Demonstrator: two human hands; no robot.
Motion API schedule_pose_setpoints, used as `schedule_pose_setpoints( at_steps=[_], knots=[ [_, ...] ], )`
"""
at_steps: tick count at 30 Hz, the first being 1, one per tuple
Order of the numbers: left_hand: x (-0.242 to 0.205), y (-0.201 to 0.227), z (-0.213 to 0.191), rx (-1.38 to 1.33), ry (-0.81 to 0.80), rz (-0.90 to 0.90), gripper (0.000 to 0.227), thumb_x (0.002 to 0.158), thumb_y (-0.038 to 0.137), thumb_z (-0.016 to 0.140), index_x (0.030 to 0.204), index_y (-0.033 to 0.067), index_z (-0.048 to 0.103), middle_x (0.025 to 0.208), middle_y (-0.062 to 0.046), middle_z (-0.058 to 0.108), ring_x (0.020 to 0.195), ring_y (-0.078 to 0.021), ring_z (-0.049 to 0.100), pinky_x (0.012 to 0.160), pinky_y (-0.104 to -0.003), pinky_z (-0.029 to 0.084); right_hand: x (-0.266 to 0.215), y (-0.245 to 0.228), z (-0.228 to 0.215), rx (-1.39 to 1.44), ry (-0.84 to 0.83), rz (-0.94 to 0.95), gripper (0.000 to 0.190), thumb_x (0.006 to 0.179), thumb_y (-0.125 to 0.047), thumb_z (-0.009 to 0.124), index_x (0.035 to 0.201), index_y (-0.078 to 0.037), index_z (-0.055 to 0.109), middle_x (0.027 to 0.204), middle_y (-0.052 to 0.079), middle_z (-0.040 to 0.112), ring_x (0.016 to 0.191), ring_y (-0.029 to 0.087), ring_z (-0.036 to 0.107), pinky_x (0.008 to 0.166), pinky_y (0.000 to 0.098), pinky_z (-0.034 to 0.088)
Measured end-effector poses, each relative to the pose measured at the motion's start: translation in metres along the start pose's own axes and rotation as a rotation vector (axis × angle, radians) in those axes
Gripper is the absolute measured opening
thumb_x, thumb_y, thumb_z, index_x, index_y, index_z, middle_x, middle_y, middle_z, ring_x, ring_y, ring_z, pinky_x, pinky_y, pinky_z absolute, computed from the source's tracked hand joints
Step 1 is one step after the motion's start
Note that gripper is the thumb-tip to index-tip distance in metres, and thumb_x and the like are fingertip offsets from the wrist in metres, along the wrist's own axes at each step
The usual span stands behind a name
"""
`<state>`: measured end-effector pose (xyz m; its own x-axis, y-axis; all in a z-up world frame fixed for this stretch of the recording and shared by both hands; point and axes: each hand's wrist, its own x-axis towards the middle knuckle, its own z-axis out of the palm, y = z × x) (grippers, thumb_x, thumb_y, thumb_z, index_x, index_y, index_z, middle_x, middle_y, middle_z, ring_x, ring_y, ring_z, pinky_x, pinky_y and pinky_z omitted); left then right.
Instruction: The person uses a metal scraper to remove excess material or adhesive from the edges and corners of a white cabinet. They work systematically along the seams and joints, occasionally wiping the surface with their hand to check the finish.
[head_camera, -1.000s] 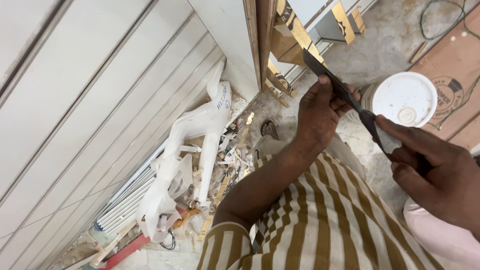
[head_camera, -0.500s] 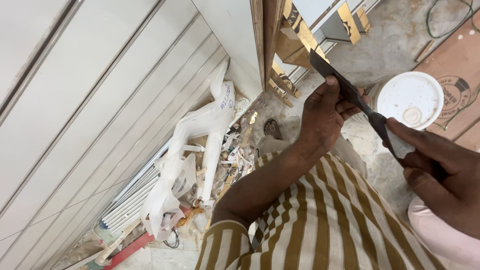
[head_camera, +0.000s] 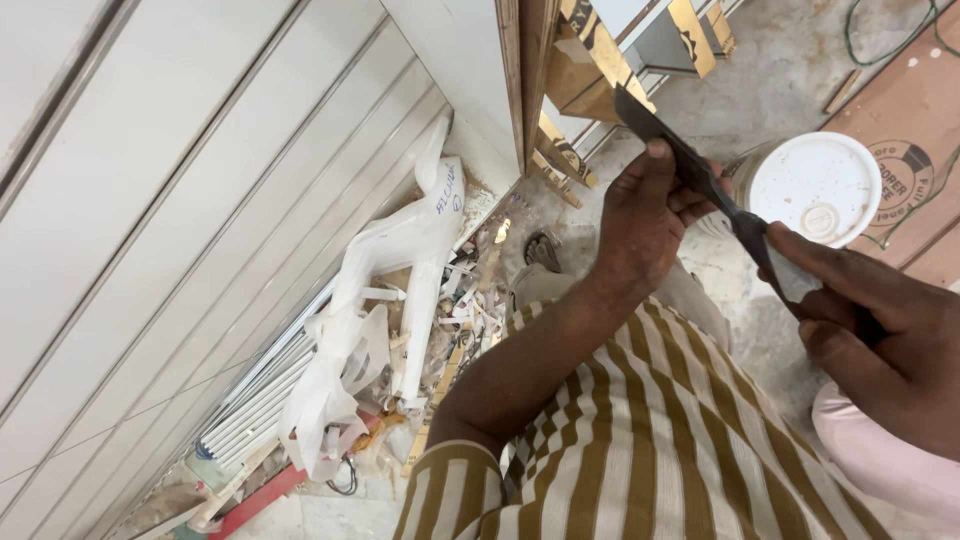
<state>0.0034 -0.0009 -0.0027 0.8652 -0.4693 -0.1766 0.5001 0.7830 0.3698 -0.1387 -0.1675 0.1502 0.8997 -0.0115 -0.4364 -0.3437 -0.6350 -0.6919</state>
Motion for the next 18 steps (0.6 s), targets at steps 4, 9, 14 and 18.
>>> schedule_pose_setpoints(
  at_steps=[4,9,14,18],
  knots=[
    [0.005,0.003,0.002,-0.001,-0.025,0.016,0.046,0.115,0.044,0.060,0.104,0.0002,0.070,0.097,-0.012,0.074,0.098,-0.0226,0.073,0.092,-0.040,0.059,0.009,0.008,-0.002,0.051,0.012,-0.036,0.077,0.096,0.008,0.049,0.168,-0.014,0.038,0.079,0.007,0.054,0.062,0.011,0.055,0.061,0.0291,0.055],
    [0.003,0.001,0.006,-0.010,-0.032,-0.006,0.044,0.115,0.043,0.060,0.103,0.0018,0.069,0.098,-0.012,0.074,0.098,-0.0227,0.073,0.092,-0.040,0.059,0.005,0.004,-0.001,-0.022,0.015,0.003,0.077,0.095,0.006,0.050,0.168,-0.016,0.037,0.078,0.007,0.054,0.058,0.012,0.052,0.057,0.0298,0.056],
    [0.004,0.007,0.002,-0.007,-0.029,-0.020,0.046,0.115,0.045,0.059,0.104,0.0011,0.069,0.099,-0.012,0.074,0.099,-0.0222,0.072,0.091,-0.038,0.058,0.008,0.002,0.001,-0.026,0.018,-0.051,0.074,0.097,0.001,0.053,0.167,-0.016,0.036,0.080,0.007,0.051,0.058,0.011,0.050,0.054,0.0296,0.053],
    [0.015,0.008,0.002,-0.014,0.007,0.012,0.045,0.114,0.044,0.060,0.105,0.0014,0.068,0.105,-0.012,0.073,0.098,-0.0243,0.073,0.085,-0.038,0.058,0.018,-0.002,-0.001,-0.063,0.007,0.050,0.073,0.100,0.002,0.051,0.168,-0.018,0.035,0.078,0.009,0.054,0.055,0.013,0.052,0.049,0.0318,0.055]
  ],
)
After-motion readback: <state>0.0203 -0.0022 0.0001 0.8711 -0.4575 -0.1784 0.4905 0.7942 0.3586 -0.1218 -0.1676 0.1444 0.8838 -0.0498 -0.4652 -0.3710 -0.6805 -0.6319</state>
